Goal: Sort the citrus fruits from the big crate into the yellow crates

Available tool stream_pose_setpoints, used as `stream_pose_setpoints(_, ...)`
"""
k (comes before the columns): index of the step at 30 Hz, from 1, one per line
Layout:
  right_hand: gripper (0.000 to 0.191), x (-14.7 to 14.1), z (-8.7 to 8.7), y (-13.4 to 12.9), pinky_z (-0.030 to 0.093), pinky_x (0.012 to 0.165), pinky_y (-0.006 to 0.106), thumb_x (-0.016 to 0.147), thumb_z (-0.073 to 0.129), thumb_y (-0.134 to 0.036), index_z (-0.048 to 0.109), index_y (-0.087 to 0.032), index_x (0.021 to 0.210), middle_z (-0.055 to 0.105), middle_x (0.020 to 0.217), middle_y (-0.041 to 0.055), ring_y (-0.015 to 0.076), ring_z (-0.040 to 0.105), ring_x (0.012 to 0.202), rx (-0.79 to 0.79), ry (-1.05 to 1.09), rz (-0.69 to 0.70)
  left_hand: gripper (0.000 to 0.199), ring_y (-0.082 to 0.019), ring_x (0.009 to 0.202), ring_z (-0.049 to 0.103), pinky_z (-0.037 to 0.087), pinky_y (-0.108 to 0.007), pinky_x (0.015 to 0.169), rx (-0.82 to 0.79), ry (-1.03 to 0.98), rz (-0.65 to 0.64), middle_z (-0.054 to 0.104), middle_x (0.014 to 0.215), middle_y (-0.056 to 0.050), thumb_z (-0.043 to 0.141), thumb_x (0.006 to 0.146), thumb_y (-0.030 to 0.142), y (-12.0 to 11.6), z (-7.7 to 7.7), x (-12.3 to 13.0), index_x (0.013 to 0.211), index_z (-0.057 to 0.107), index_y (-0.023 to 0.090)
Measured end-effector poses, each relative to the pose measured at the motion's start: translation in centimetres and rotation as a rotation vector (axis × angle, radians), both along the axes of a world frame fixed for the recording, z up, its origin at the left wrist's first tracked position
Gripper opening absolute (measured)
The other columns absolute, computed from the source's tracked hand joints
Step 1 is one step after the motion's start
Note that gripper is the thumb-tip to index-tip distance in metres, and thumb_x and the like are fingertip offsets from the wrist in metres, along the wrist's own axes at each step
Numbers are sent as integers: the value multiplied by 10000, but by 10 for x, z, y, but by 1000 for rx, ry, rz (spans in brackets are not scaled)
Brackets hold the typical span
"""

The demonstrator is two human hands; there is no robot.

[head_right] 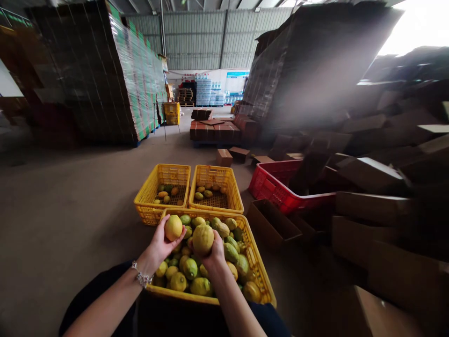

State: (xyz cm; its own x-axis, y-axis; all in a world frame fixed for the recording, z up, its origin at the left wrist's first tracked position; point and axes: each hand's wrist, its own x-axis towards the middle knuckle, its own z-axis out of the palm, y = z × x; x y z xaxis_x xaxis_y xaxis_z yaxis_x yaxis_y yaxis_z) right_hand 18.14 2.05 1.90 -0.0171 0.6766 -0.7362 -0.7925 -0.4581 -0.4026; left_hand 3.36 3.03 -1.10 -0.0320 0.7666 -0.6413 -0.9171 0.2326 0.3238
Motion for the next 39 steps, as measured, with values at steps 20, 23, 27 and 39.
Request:
stream_pose_setpoints(20, 227, -8, 3, 3, 606, 543, 346, 1005, 433, -318, 573, -246, 841, 657, 597, 5, 205, 641, 526, -58, 2, -46, 269, -197, 649, 694, 634, -316, 573, -43, -17, -44, 698, 805, -87, 579, 996, 391, -5, 23, 2, 1080, 665, 150)
stream_pose_setpoints(23, 216, -9, 1, 4, 618, 568, 374, 989, 426, -307, 592, -236, 871, 678, 629, 29, 223, 672, 567, -56, 38, -22, 280, -211, 668, 708, 612, -300, 558, -41, -44, -95, 727, 838, -114, 497, 1020, 327, -7, 25, 2, 1148, 679, 157)
stream_pose_setpoints(27, 220, -9, -3, 6, 630, 597, 415, 966, 422, -306, 616, -228, 900, 681, 643, 51, 253, 696, 623, -41, 27, -18, 305, -216, 702, 725, 617, -300, 614, -37, -23, -123, 735, 846, -113, 453, 1017, 240, -8, 27, 3, 1192, 686, 152)
stream_pose_setpoints(39, 173, -12, -1, 7, 629, 561, 375, 964, 457, -306, 559, -253, 834, 634, 612, 0, 197, 616, 536, -107, -8, -36, 209, -190, 679, 715, 618, -275, 594, -23, 26, -59, 711, 814, -84, 590, 984, 332, -9, 37, 0, 1031, 671, 145)
